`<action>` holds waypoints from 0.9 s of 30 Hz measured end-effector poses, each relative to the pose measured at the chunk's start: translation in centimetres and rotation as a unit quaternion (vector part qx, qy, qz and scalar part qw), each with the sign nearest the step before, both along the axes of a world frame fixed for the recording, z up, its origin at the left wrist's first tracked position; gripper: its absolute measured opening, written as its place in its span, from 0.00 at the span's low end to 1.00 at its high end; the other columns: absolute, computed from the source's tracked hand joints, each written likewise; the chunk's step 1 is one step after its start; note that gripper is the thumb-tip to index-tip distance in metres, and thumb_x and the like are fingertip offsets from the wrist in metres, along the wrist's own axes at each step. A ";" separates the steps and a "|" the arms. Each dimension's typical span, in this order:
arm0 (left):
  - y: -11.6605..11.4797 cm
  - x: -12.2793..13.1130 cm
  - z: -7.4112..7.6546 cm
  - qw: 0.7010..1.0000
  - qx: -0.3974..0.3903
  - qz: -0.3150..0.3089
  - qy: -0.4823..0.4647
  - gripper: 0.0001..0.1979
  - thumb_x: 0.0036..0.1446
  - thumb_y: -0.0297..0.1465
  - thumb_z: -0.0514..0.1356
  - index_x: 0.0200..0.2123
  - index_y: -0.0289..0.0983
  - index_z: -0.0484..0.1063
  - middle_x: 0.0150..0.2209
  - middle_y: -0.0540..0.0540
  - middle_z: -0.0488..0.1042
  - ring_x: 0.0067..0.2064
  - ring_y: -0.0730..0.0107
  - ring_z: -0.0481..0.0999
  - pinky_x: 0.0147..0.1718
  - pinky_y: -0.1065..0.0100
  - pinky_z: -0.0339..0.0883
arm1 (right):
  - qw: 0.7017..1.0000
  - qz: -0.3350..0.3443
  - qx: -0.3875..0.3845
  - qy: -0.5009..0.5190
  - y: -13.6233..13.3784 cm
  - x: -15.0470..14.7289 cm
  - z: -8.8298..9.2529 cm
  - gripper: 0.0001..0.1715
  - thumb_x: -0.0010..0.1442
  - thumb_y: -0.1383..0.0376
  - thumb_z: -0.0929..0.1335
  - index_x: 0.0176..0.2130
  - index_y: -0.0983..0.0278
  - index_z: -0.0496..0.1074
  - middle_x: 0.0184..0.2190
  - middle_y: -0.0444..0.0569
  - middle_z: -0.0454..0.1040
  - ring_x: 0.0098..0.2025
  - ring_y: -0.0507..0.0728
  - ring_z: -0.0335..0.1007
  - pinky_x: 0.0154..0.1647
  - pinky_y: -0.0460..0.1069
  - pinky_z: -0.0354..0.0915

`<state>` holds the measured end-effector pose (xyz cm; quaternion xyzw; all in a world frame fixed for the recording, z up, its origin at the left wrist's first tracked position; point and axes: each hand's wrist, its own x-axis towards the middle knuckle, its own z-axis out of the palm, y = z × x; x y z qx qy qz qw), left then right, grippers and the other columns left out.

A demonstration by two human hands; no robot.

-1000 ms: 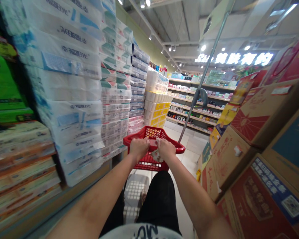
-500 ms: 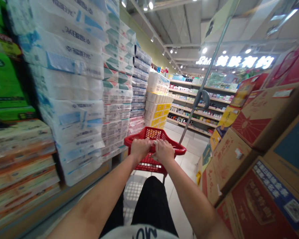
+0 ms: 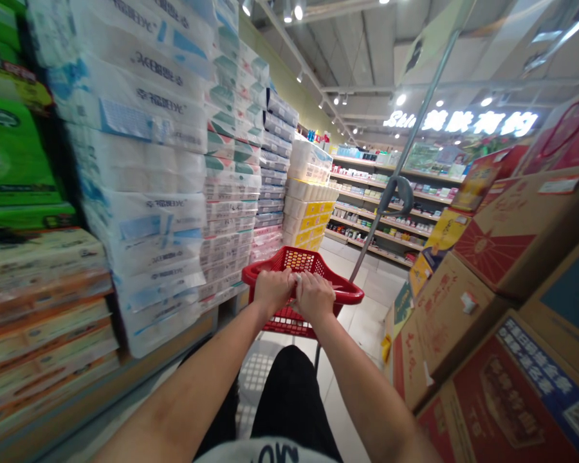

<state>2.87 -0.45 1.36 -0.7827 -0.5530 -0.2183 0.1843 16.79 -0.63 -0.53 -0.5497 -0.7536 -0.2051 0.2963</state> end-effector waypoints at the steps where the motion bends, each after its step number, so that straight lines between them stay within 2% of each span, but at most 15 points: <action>1: 0.0 0.0 0.0 1.000 0.001 -0.003 0.002 0.18 0.66 0.33 0.43 0.39 0.34 0.71 0.37 0.38 0.77 0.36 0.59 0.77 0.35 0.61 0.62 | 0.999 -0.011 -0.033 0.003 0.3 -0.3 0.8 0.23 0.70 0.59 0.54 0.50 0.61 0.72 0.50 0.52 0.74 0.52 0.59 0.67 0.56 0.55 0.58; 4: 0.1 0.0 -0.1 1.000 0.007 -0.002 0.008 0.18 0.66 0.31 0.42 0.39 0.34 0.71 0.37 0.38 0.76 0.36 0.59 0.77 0.34 0.61 0.61 | 0.991 -0.045 -0.122 0.018 1.5 -1.0 2.8 0.25 0.70 0.56 0.53 0.45 0.60 0.75 0.54 0.52 0.71 0.53 0.61 0.68 0.52 0.56 0.61; 6: 0.2 -0.1 -0.2 1.000 0.009 0.001 0.008 0.18 0.66 0.31 0.42 0.40 0.34 0.71 0.37 0.37 0.76 0.36 0.59 0.77 0.34 0.61 0.61 | 0.989 -0.060 -0.129 0.036 1.8 -1.2 3.0 0.26 0.70 0.56 0.53 0.46 0.60 0.75 0.57 0.52 0.69 0.55 0.63 0.66 0.52 0.57 0.61; 8: 0.2 -0.2 -0.2 1.000 0.006 -0.002 0.004 0.19 0.66 0.32 0.42 0.42 0.34 0.71 0.38 0.37 0.76 0.37 0.59 0.77 0.34 0.61 0.61 | 0.995 -0.046 -0.074 0.041 1.4 -1.0 1.9 0.25 0.70 0.58 0.53 0.51 0.61 0.73 0.57 0.53 0.69 0.57 0.61 0.65 0.56 0.57 0.58; 11: 0.2 -0.3 -0.3 1.000 0.002 -0.005 -0.001 0.19 0.66 0.34 0.42 0.43 0.34 0.71 0.38 0.35 0.76 0.37 0.59 0.77 0.35 0.61 0.62 | 0.999 0.020 0.032 0.004 0.3 -0.4 -0.4 0.23 0.70 0.60 0.56 0.58 0.62 0.66 0.58 0.52 0.68 0.61 0.59 0.60 0.63 0.56 0.50; 13: 0.3 -0.3 -0.3 1.000 0.004 -0.005 0.002 0.19 0.66 0.34 0.43 0.43 0.33 0.71 0.39 0.35 0.76 0.37 0.58 0.77 0.34 0.61 0.62 | 0.998 0.043 0.051 -0.016 -0.2 0.0 -1.2 0.23 0.69 0.61 0.57 0.59 0.62 0.65 0.60 0.51 0.66 0.62 0.59 0.58 0.64 0.56 0.47; 15: 0.4 -0.3 -0.3 1.000 0.008 -0.010 0.004 0.19 0.66 0.34 0.43 0.42 0.34 0.71 0.39 0.35 0.76 0.37 0.58 0.77 0.34 0.60 0.62 | 0.999 0.043 0.030 -0.012 -0.1 0.3 -0.8 0.22 0.69 0.61 0.57 0.58 0.61 0.67 0.58 0.51 0.68 0.60 0.59 0.60 0.65 0.57 0.45; 19: 0.5 -0.1 -0.4 1.000 0.013 -0.008 0.009 0.17 0.66 0.31 0.44 0.41 0.34 0.72 0.38 0.37 0.77 0.37 0.58 0.77 0.34 0.61 0.62 | 0.996 -0.013 -0.066 0.052 1.3 0.5 1.7 0.21 0.70 0.61 0.54 0.52 0.58 0.71 0.49 0.50 0.75 0.57 0.61 0.63 0.64 0.66 0.40; 22: 0.5 0.0 -0.4 1.000 0.014 0.002 0.010 0.17 0.65 0.30 0.45 0.45 0.32 0.71 0.37 0.36 0.77 0.38 0.57 0.77 0.35 0.60 0.62 | 0.991 -0.041 -0.070 0.108 2.3 0.6 2.4 0.21 0.71 0.60 0.54 0.52 0.58 0.70 0.49 0.51 0.75 0.58 0.62 0.62 0.62 0.65 0.46; 25: 0.5 0.0 -0.4 1.000 0.013 0.007 0.011 0.17 0.65 0.30 0.44 0.47 0.32 0.70 0.37 0.36 0.76 0.38 0.58 0.77 0.36 0.60 0.62 | 0.992 -0.025 -0.011 0.127 2.5 0.8 1.6 0.22 0.71 0.58 0.54 0.49 0.62 0.72 0.48 0.52 0.74 0.52 0.58 0.67 0.55 0.53 0.57; 27: 0.5 0.0 -0.4 1.000 0.010 0.003 0.013 0.17 0.65 0.30 0.44 0.45 0.33 0.71 0.38 0.36 0.76 0.38 0.59 0.77 0.36 0.61 0.62 | 0.994 -0.021 0.017 0.107 2.2 1.0 0.8 0.23 0.71 0.56 0.55 0.46 0.63 0.73 0.48 0.53 0.74 0.47 0.56 0.69 0.50 0.50 0.60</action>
